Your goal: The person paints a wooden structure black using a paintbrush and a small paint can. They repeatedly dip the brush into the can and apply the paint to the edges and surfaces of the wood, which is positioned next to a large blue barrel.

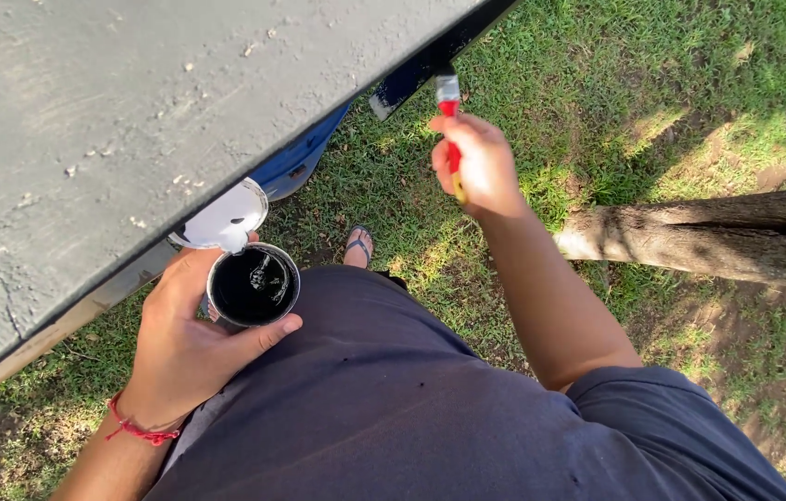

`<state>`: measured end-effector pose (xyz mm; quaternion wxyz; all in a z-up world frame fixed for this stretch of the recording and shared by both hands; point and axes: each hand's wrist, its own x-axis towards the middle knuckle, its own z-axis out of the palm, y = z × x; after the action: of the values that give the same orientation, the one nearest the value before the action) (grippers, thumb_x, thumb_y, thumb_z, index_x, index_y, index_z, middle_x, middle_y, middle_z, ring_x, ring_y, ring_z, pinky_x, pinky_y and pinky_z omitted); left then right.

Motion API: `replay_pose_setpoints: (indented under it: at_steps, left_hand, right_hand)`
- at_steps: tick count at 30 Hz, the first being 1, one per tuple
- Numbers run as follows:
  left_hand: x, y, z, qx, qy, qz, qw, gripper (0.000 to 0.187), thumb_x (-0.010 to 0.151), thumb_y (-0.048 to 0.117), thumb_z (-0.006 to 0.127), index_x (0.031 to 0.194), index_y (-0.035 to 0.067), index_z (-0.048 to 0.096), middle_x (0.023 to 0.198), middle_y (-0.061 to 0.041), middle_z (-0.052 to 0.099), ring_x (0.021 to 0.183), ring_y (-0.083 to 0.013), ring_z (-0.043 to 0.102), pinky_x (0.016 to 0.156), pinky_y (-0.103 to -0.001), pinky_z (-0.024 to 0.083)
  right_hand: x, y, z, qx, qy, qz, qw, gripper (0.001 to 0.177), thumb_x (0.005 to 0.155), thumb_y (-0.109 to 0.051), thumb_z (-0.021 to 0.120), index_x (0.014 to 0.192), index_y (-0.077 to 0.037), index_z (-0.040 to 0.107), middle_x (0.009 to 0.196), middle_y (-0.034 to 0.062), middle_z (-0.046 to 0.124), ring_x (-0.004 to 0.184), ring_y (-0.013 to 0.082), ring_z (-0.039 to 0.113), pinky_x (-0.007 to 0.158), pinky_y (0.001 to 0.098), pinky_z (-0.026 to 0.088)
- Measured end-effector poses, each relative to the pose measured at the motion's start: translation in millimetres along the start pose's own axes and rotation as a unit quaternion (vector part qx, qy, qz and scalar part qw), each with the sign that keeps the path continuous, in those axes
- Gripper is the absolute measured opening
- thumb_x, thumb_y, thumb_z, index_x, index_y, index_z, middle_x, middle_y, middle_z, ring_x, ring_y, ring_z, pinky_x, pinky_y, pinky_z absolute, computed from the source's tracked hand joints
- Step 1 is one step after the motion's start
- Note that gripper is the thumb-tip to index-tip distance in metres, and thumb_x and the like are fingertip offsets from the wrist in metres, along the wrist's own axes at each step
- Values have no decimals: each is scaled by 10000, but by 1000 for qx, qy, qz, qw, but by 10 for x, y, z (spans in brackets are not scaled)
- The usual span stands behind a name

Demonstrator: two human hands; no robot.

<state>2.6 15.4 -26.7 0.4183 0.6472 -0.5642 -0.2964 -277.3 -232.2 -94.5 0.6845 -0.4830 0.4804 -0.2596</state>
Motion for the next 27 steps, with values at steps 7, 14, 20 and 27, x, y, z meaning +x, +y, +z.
replay_pose_setpoints:
  at_steps: [7,14,20,27]
  left_hand:
    - [94,46,-95,-16,-37,-59,997,587,634,334,907,1116,87,683,938,-16,699,901,-159,644,828,-295,464]
    - [84,54,-130,-39,-48,-49,997,540,646,305,913,1093,103,688,889,16,676,817,-112,631,783,-262,470]
    - [110,60,-166,-21,-43,13,999,532,641,334,919,1046,91,674,943,-22,695,861,-163,646,809,-294,485]
    - [27,58,-213,-55,-90,-196,975,671,593,342,923,1196,225,652,1027,122,696,950,-3,588,864,-182,419]
  right_hand:
    - [-341,-222,-189,353,-75,84,929,323,1035,-248,419,1163,-27,615,641,90,555,467,192,507,396,299,348]
    - [-499,-84,372,164,81,-4,983,261,1026,-190,441,1017,-8,628,658,48,608,441,140,512,393,257,347]
    - [-128,-83,192,-394,194,-255,861,197,1029,-165,506,1001,-60,670,665,-23,511,531,92,398,459,289,275]
    - [-365,-497,-117,-660,201,-211,692,263,1016,-215,583,792,-122,684,630,24,622,508,208,536,488,361,399]
